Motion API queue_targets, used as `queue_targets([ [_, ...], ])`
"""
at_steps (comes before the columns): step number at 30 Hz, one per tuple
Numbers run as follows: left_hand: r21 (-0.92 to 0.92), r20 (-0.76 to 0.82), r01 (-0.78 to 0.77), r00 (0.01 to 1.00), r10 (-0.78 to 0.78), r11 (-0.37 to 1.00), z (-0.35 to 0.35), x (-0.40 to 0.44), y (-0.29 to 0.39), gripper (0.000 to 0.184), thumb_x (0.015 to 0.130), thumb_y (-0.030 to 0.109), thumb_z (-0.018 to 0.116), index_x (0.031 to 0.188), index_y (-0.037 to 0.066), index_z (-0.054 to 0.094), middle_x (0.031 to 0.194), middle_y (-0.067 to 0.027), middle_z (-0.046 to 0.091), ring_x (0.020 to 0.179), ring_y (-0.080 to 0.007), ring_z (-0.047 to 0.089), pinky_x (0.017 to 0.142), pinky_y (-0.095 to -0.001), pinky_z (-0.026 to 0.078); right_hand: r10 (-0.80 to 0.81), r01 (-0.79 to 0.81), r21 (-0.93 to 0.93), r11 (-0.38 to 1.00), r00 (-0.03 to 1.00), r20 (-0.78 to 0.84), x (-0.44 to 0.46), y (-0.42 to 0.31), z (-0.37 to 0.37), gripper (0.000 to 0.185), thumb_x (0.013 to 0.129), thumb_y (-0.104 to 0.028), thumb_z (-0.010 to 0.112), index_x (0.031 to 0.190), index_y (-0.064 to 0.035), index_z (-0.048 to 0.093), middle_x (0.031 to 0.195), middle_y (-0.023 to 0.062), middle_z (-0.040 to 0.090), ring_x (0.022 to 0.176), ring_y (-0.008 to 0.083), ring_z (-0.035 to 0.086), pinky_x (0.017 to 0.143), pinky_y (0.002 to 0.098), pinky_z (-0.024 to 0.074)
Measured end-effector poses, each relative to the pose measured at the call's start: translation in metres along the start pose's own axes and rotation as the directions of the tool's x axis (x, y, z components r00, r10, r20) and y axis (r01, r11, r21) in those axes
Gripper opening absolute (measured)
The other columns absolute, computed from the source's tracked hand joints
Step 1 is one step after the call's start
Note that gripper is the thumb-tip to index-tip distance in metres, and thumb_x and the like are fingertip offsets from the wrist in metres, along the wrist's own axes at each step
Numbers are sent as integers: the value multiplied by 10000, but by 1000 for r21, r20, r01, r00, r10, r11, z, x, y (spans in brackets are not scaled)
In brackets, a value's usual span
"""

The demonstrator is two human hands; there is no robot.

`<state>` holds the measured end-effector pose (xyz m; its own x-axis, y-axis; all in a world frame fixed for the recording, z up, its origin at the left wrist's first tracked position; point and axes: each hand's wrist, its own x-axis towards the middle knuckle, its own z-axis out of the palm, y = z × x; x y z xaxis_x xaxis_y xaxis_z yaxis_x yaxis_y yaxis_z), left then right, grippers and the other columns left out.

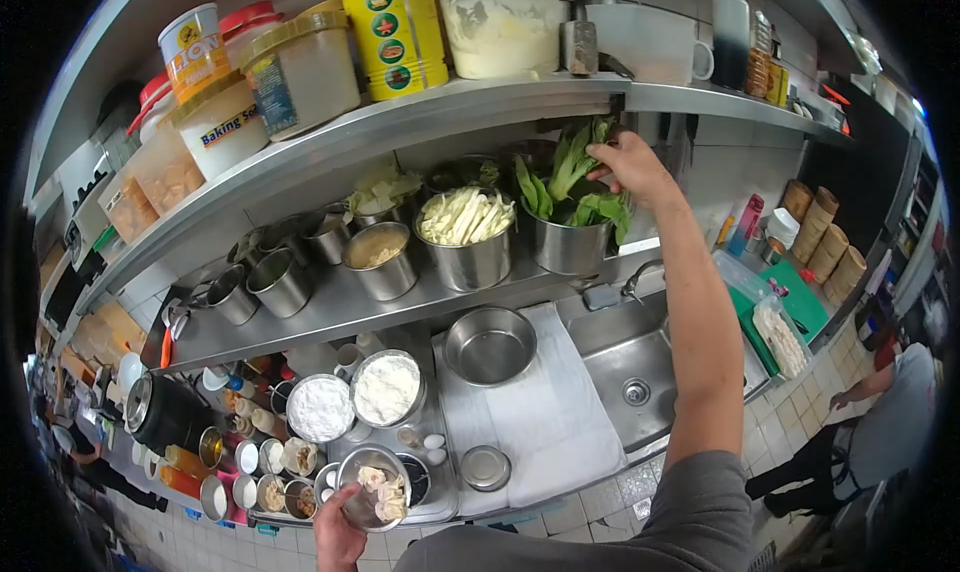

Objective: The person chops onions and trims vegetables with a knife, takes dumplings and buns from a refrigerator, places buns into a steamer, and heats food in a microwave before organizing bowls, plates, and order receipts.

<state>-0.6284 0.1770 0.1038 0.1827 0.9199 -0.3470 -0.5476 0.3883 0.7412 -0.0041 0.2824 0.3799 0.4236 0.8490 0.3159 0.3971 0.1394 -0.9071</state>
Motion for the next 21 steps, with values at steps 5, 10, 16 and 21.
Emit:
queue_targets([
  [5,34,44,-7,999,6,999,24,2,1,313,965,167,566,1123,-89,652,1176,-181,660,1126,-281,623,1005,-425,492,5,13,385,923,999,-44,-14,16,-7,406,971,-51,495,1362,-3,396,1181,154,628,830,238,706,668,379,609],
  [10,79,158,28,987,-40,996,53,5,-5,314,970,131,551,1173,-89,647,1190,-171,660,1122,-269,626,1013,-408,485,-56,69,555,829,998,-40,-22,29,-15,482,943,33,439,1412,-42,352,1204,160,616,916,287,696,682,392,614],
  [16,250,258,214,925,-278,944,86,34,-61,299,992,85,539,1242,-40,646,1192,-147,666,1086,-228,650,921,-374,548,-42,157,601,783,979,-202,-28,39,-14,680,885,104,420,1509,-139,303,1291,188,560,979,269,625,736,398,548],
  [21,324,288,396,824,-488,859,102,53,-117,308,985,80,546,1265,1,645,1159,-127,672,1023,-223,674,836,-365,595,-41,273,593,758,926,-375,-46,37,-17,652,862,134,420,1472,-82,347,1270,201,541,974,286,616,753,393,557],
])
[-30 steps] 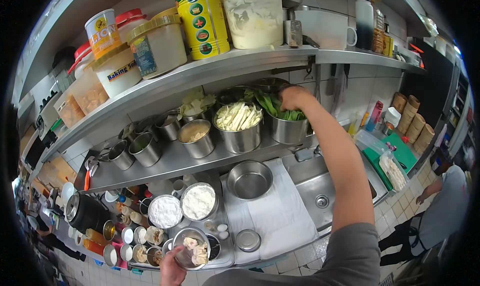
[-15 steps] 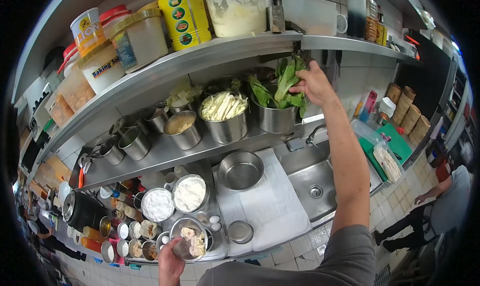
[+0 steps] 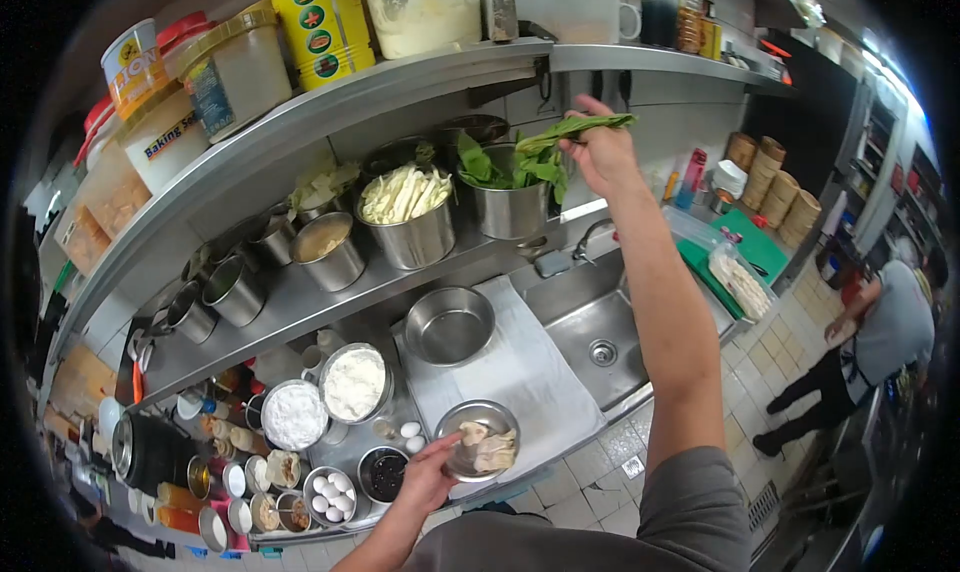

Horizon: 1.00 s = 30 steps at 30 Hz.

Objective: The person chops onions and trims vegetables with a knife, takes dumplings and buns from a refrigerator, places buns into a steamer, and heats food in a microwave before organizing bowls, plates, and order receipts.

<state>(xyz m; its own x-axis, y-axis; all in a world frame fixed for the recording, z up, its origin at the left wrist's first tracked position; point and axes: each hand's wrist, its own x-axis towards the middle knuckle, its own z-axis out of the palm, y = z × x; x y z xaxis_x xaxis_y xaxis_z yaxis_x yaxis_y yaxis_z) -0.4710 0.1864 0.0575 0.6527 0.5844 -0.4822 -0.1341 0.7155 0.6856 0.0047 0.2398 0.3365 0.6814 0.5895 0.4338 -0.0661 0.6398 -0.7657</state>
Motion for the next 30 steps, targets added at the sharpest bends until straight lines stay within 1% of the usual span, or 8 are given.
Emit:
queue_targets([
  [8,34,94,96,991,-99,995,13,95,-50,427,991,56,480,1416,35,511,1294,-164,598,1111,-286,652,895,-472,588,267,-233,-163,959,934,237,-7,-27,57,438,875,93,487,1310,44,517,1162,200,603,1126,296,622,906,437,558],
  [11,49,29,117,993,-119,992,34,131,-77,472,983,75,498,1454,74,477,1365,-134,555,1190,-276,601,924,-482,552,-90,531,-838,127,847,523,16,-33,34,346,898,-114,632,1228,-10,620,1149,197,667,1114,314,638,973,370,501],
  [16,60,-199,92,977,-79,994,53,196,-117,472,967,118,535,1438,116,506,1398,-106,533,1209,-255,576,928,-466,528,347,811,-561,166,484,803,51,-24,0,349,853,-262,733,1126,-49,687,1120,203,677,1018,351,656,904,410,506],
  [20,184,-338,52,941,14,982,50,223,-145,362,930,199,624,1276,91,636,1219,-73,647,1073,-220,621,895,-400,519,469,667,-663,340,490,734,81,-19,-5,254,942,-204,657,1078,10,665,969,132,723,806,260,665,740,357,537],
  [22,249,-396,8,913,95,968,63,217,-139,333,926,200,641,1240,88,655,1192,-80,659,1096,-226,619,943,-400,502,160,441,-701,561,773,614,82,-7,-5,211,924,-174,629,1007,8,697,865,156,711,840,252,687,745,373,526],
  [24,959,19,-216,697,717,185,83,191,-117,326,917,189,670,1212,51,657,1146,-96,680,1145,-224,614,1029,-378,457,242,248,-652,716,788,566,82,-4,-7,253,985,-163,555,1109,37,647,957,157,697,867,239,698,714,354,558],
  [26,967,57,-241,527,848,85,147,154,-64,346,925,152,665,1235,2,628,1174,-118,678,1165,-208,617,1022,-357,478,231,-122,-250,960,849,475,87,9,-15,308,1024,-166,509,1217,71,550,1107,180,640,928,266,699,712,369,595],
  [30,583,165,-643,693,702,498,283,111,68,327,987,64,566,1307,1,580,1297,-136,633,1136,-231,641,956,-360,537,282,-413,245,877,856,433,86,12,-36,231,1052,-121,397,1194,23,508,1214,212,598,990,350,692,814,447,614],
])
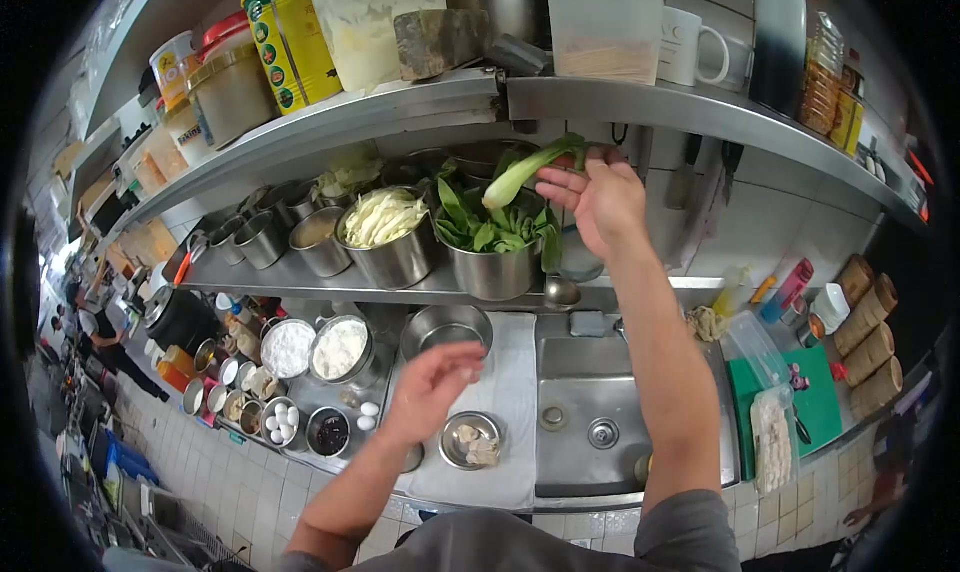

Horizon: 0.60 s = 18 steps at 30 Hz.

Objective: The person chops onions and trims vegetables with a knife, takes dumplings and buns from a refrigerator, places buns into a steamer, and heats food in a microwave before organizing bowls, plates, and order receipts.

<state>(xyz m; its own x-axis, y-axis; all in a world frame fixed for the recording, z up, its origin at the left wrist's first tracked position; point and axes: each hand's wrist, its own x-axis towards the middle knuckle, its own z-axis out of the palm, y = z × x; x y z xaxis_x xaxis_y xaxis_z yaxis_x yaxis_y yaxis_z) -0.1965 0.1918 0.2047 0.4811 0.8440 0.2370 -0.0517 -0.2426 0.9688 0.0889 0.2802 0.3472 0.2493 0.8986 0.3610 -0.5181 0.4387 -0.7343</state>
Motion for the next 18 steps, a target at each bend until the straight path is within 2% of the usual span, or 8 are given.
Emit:
queue_targets([
  [2,-296,130,49,991,-10,954,11,28,42,427,991,52,578,1408,7,500,1293,-144,629,1137,-227,635,937,-367,548,-21,17,100,995,999,38,-4,5,-21,223,1063,-117,365,1185,-2,512,1212,208,609,1035,359,683,860,475,607],
  [3,-294,127,45,992,-8,955,20,39,53,427,991,52,578,1408,7,500,1293,-144,629,1137,-227,635,937,-367,548,-23,4,207,978,996,88,-7,8,-34,234,1068,-135,374,1197,3,513,1215,206,612,1055,351,679,877,473,604],
  [5,-519,118,82,993,-23,851,43,57,65,549,975,19,598,1490,28,410,1271,-164,634,1099,-212,649,905,-361,563,-34,-10,312,950,990,134,-26,7,-45,248,1073,-153,383,1210,8,513,1219,204,615,1076,344,675,893,470,602],
  [9,-261,-81,-164,986,147,951,87,76,62,637,919,-48,656,1498,28,399,1265,-185,625,1014,-171,670,840,-291,568,119,-150,482,863,988,95,-82,7,-54,308,1086,-197,361,1235,23,516,1236,203,621,1084,308,677,913,419,606],
  [12,-246,-56,-187,982,178,951,109,77,48,608,901,-64,673,1457,-3,435,1242,-159,637,1023,-165,661,840,-272,563,209,-200,534,822,977,44,-109,7,-70,327,1084,-215,346,1207,6,553,1173,170,656,1038,268,686,863,350,616],
  [14,-270,-64,-250,968,242,930,122,77,42,568,898,-72,678,1420,-27,459,1205,-140,650,1034,-163,653,840,-273,571,209,-271,585,764,963,172,-117,11,-87,310,1064,-214,370,1178,-22,584,1124,140,674,930,229,681,761,316,600],
  [15,-337,-63,-253,967,246,907,126,77,38,560,901,-70,675,1417,-27,462,1201,-135,649,1038,-167,651,841,-281,577,223,-207,529,823,974,35,-122,11,-87,271,1043,-234,396,1108,-66,599,1052,109,676,841,214,653,671,312,556],
  [18,-425,-83,-228,973,213,876,131,75,35,554,912,-67,663,1421,-19,450,1194,-129,647,1041,-180,652,838,-305,596,187,-188,520,833,981,55,-131,15,-93,257,1041,-270,400,1038,-91,584,983,97,669,828,232,651,672,348,543],
])
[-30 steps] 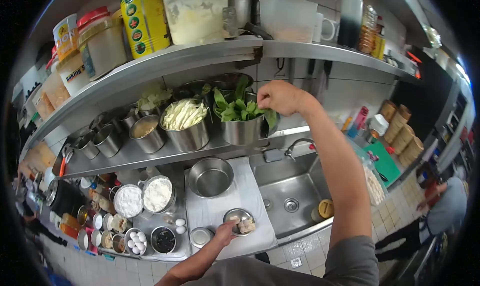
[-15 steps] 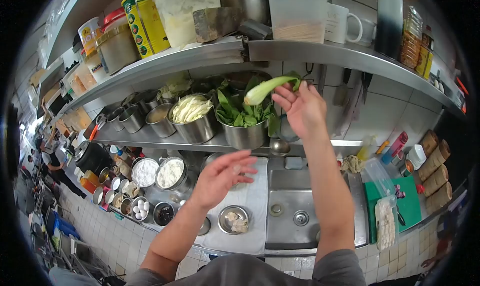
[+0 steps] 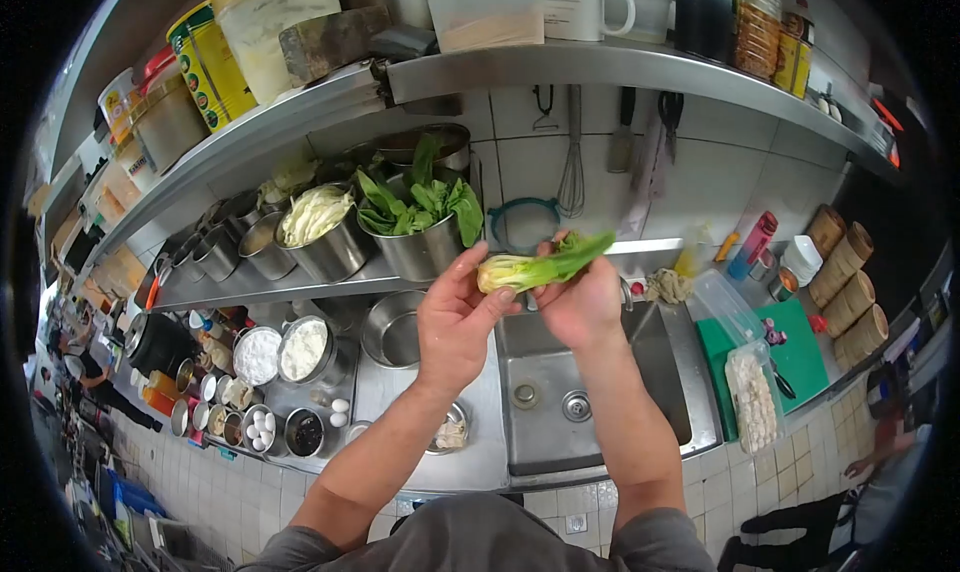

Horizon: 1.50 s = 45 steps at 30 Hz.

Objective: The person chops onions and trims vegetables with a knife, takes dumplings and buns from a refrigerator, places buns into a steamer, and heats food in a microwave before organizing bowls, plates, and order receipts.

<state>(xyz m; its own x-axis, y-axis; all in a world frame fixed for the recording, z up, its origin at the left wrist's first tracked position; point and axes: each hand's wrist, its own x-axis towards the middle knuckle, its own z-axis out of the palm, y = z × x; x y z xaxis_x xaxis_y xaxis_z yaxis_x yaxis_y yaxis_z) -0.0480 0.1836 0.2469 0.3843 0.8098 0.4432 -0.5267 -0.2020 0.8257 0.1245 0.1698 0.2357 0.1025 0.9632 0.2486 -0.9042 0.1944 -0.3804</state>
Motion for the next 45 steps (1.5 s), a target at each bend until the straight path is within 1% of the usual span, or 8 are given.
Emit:
queue_targets([
  [5,-14,-60,13,998,-14,1000,-6,-6,3,660,915,-83,641,1489,28,334,1194,-155,648,1057,-185,648,854,-319,589,20,-20,-18,1000,1000,0,-4,5,-9,284,1053,-352,412,1016,-123,577,973,100,660,889,242,657,742,385,549],
  [12,16,-3,48,999,-48,999,-35,-13,-14,654,898,-130,603,1476,37,346,1230,-147,651,1141,-217,639,1038,-337,485,-324,188,-344,920,858,-399,-55,34,-75,332,1041,-435,463,1059,-131,594,1038,35,665,943,203,647,747,383,522],
  [21,-88,49,136,990,-132,987,-12,-29,-69,534,950,-99,558,1438,28,381,1250,-137,632,1107,-210,643,965,-349,535,-355,-280,-635,720,637,-684,-194,43,-167,158,1011,-243,579,1065,-94,586,942,55,675,675,122,617,553,285,495],
  [27,-245,-7,319,944,-331,916,47,-49,-143,356,947,-31,618,1292,14,540,1128,-88,664,949,-141,652,803,-291,556,-313,-419,-650,635,630,-711,-262,-37,-228,161,1003,-219,590,1076,-75,599,889,29,658,674,106,608,565,273,509],
  [34,-210,-18,387,917,-400,898,142,-50,-210,318,961,6,620,1275,0,572,1131,-79,654,1019,-162,638,919,-342,531,-394,-330,-834,442,764,-510,-312,-196,-252,110,991,-150,598,999,-42,610,814,24,627,651,95,607,554,253,495],
  [38,-332,-112,483,832,-543,810,168,-51,-211,351,1016,149,570,1349,41,532,1188,-108,617,1070,-230,613,962,-369,508,-673,-328,-903,277,604,-426,-338,-338,-274,110,949,-125,626,985,-23,646,825,33,646,693,117,626,610,278,515],
  [41,-434,-225,602,649,-727,671,157,-50,-228,390,1009,200,591,1365,57,519,1160,-99,609,966,-204,626,870,-342,529,-867,-586,-798,-139,461,-187,-371,-456,-388,214,873,-104,699,1065,-17,665,991,131,715,787,219,686,703,370,555],
  [45,-468,-16,690,617,-787,551,134,-52,-251,386,1007,205,596,1354,46,538,1090,-84,619,860,-175,624,772,-323,534,-697,-752,-518,-408,623,-355,-383,-499,-453,352,830,-96,735,1177,-109,673,1049,121,710,997,316,677,861,425,536],
])
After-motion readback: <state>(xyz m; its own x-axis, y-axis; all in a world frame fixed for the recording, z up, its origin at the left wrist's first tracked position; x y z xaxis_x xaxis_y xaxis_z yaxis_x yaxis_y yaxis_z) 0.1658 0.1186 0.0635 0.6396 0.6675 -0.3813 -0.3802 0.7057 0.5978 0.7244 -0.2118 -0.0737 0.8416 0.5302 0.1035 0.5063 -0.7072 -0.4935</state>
